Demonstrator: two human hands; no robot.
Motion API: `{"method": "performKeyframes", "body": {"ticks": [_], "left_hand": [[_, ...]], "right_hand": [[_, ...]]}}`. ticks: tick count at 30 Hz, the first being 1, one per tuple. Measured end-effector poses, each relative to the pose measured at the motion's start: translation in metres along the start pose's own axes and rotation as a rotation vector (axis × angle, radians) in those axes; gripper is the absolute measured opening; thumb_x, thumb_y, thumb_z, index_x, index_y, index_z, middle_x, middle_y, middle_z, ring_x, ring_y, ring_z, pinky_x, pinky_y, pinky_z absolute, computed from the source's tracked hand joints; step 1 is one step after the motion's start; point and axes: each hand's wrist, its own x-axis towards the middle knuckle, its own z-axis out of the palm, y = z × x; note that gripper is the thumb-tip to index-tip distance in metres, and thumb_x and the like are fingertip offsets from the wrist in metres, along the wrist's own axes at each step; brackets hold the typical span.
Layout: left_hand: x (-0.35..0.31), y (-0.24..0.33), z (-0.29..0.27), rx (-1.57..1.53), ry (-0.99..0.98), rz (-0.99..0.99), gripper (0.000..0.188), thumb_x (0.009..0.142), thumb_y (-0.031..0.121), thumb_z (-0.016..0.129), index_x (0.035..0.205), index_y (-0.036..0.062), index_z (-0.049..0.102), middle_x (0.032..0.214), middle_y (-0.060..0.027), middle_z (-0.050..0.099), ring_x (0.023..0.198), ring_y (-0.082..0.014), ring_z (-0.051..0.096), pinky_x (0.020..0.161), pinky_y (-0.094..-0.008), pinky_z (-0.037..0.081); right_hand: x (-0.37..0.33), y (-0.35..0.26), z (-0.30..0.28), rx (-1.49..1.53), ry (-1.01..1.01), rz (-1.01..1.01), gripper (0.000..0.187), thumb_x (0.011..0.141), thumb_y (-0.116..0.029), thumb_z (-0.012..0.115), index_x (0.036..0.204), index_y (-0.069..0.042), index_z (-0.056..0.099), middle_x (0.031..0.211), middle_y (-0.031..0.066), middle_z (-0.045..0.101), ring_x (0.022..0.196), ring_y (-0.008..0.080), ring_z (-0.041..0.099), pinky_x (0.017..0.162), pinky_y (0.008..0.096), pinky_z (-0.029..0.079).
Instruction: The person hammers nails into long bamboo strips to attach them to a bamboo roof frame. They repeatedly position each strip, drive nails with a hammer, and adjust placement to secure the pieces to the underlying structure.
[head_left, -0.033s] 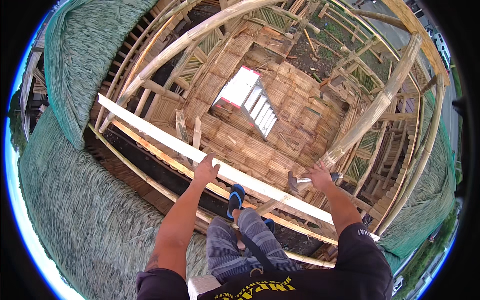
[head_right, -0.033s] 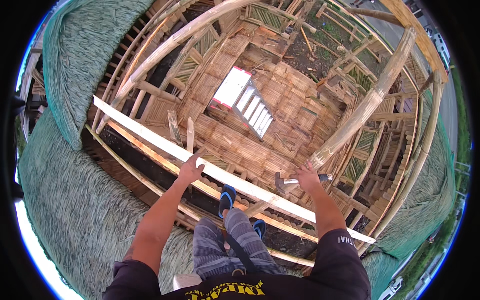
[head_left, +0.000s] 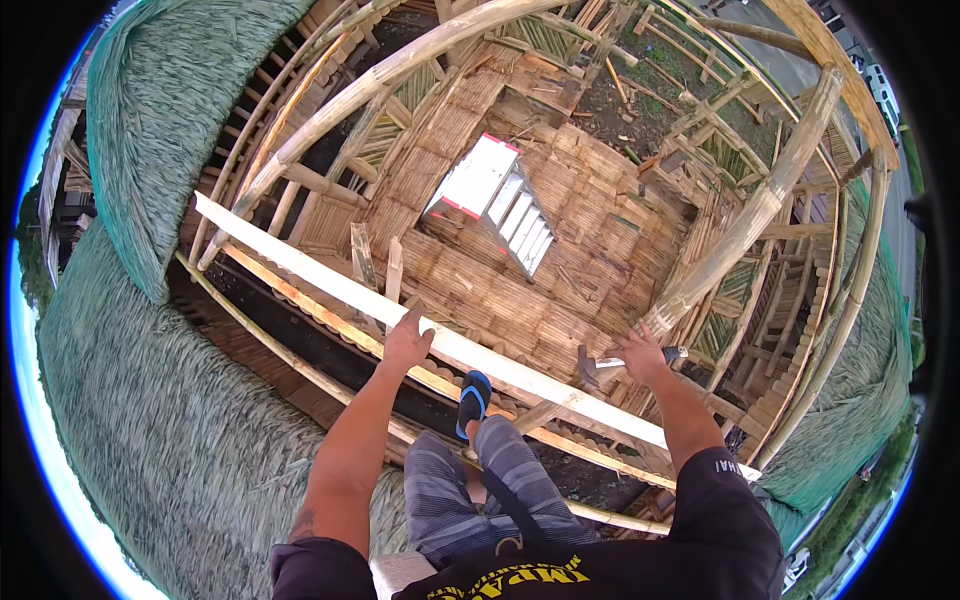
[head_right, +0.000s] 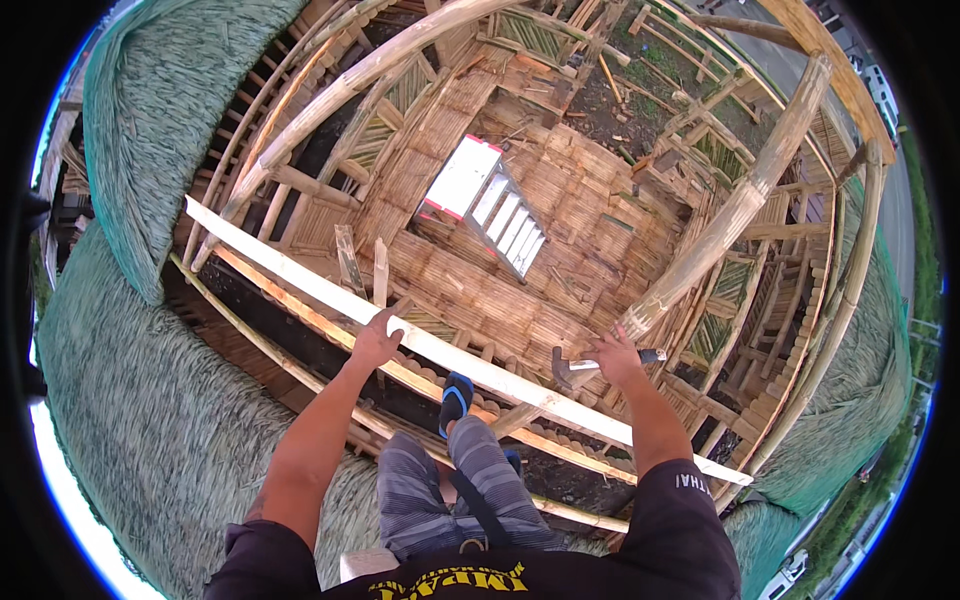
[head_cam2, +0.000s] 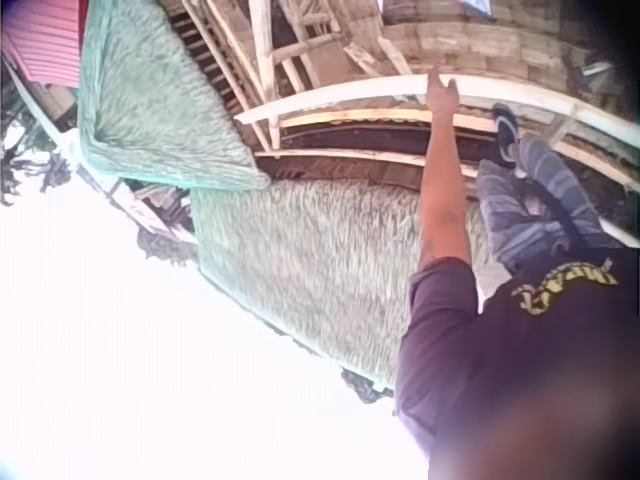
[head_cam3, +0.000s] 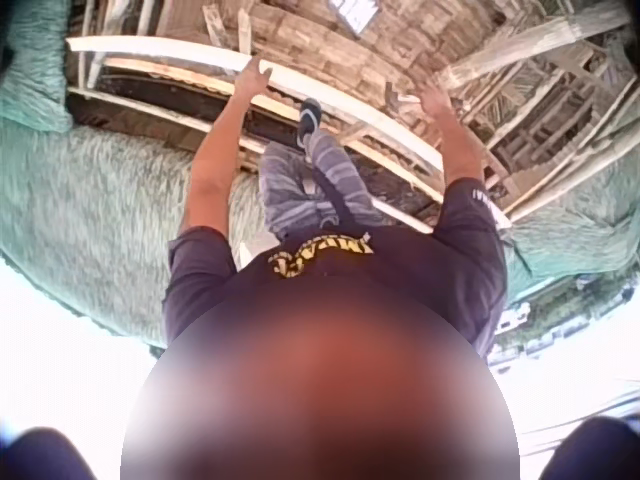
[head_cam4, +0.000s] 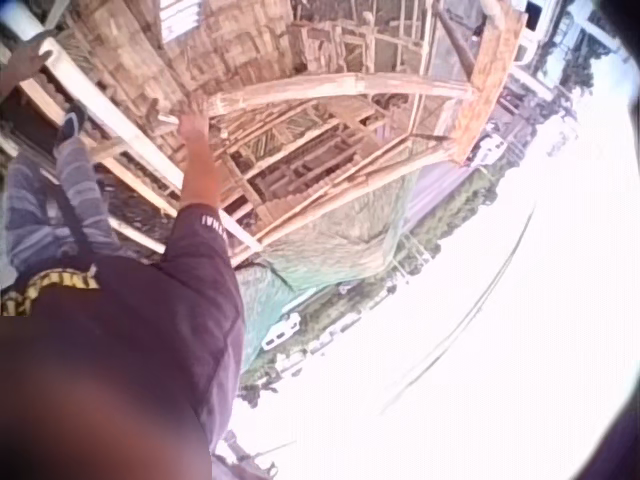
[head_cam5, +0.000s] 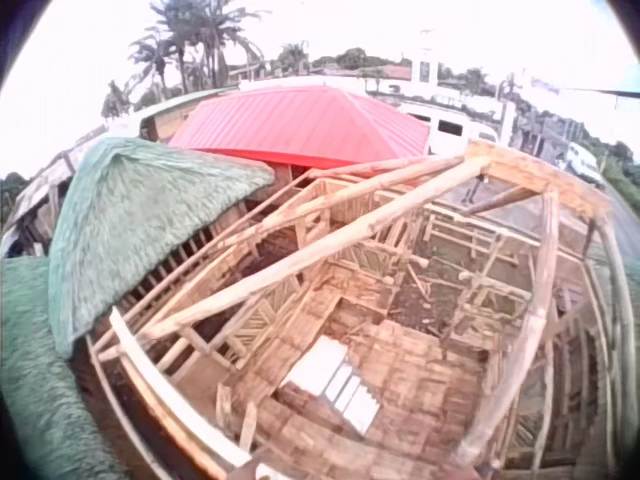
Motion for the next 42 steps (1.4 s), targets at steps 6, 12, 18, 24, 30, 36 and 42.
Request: {"method": "performKeyframes", "body": {"ticks": [6, 12, 18, 24, 30, 36, 42], "left_hand": [[0.013, -0.079, -0.083, 0.039, 0.08, 0.052, 0.076, 0.086, 0.024, 0.069, 0.148, -0.0051, 0.039, 0.144, -0.0304, 0.05, 0.133, -0.0467, 0.049, 0.111, -0.0502, 0.044], [0.097, -0.158, -0.253, 0.292, 0.26, 0.139, 0.104, 0.077, 0.024, 0.081, 0.157, -0.0067, 0.021, 0.149, -0.0363, 0.041, 0.138, -0.0497, 0.042, 0.113, -0.0509, 0.041], [0.294, -0.226, -0.375, 0.341, 0.229, 0.368, 0.108, 0.075, 0.023, 0.084, 0.158, -0.0021, 0.021, 0.155, -0.0324, 0.036, 0.142, -0.0481, 0.038, 0.115, -0.0485, 0.04], [0.433, -0.261, -0.403, 0.201, 0.002, 0.413, 0.09, 0.077, 0.023, 0.083, 0.15, 0.0066, 0.033, 0.14, -0.0267, 0.049, 0.131, -0.0459, 0.047, 0.108, -0.0563, 0.04], [0.444, -0.281, -0.399, 0.236, -0.015, 0.364, 0.084, 0.081, 0.023, 0.081, 0.15, 0.0132, 0.034, 0.14, -0.0229, 0.049, 0.128, -0.0471, 0.048, 0.105, -0.0594, 0.04], [0.446, -0.273, -0.407, 0.26, -0.099, 0.409, 0.082, 0.083, 0.019, 0.079, 0.151, 0.0089, 0.033, 0.138, -0.0256, 0.049, 0.126, -0.0484, 0.048, 0.106, -0.06, 0.039], [0.444, -0.283, -0.409, 0.253, -0.068, 0.567, 0.084, 0.086, 0.02, 0.077, 0.153, 0.0025, 0.029, 0.137, -0.0265, 0.047, 0.124, -0.0489, 0.048, 0.106, -0.0614, 0.037]], "right_hand": [[0.008, -0.011, -0.008, 0.009, -0.079, 0.073, 0.05, 0.089, -0.024, 0.067, 0.134, -0.046, 0.063, 0.146, -0.0118, 0.054, 0.144, 0.0184, 0.039, 0.128, 0.0558, 0.005], [0.111, -0.057, -0.087, 0.33, -0.33, 0.539, 0.039, 0.098, -0.036, 0.063, 0.136, -0.029, 0.063, 0.13, 0.0029, 0.068, 0.128, 0.0276, 0.059, 0.118, 0.0581, 0.03], [0.287, -0.26, -0.196, 1.111, 0.322, 0.649, 0.031, 0.097, -0.033, 0.066, 0.115, -0.007, 0.068, 0.097, 0.0219, 0.072, 0.094, 0.0419, 0.069, 0.08, 0.0512, 0.054], [0.455, -0.472, -0.31, 2.005, 0.214, 0.514, 0.026, 0.098, -0.027, 0.069, 0.105, -0.003, 0.069, 0.083, 0.0097, 0.073, 0.074, 0.0191, 0.071, 0.068, 0.0359, 0.056], [0.547, -0.563, -0.374, 1.889, 0.232, 0.703, 0.039, 0.096, -0.043, 0.066, 0.112, -0.007, 0.069, 0.106, 0.0207, 0.073, 0.102, 0.0415, 0.069, 0.089, 0.0474, 0.053], [0.578, -0.593, -0.383, 1.799, 0.189, 0.783, 0.044, 0.098, -0.042, 0.064, 0.119, -0.003, 0.065, 0.11, 0.0244, 0.071, 0.107, 0.044, 0.066, 0.091, 0.0509, 0.053], [0.628, -0.648, -0.394, 1.672, 0.402, 1.122, 0.041, 0.097, -0.037, 0.067, 0.119, -0.003, 0.063, 0.108, 0.0247, 0.065, 0.106, 0.0464, 0.061, 0.092, 0.0543, 0.051]]}}
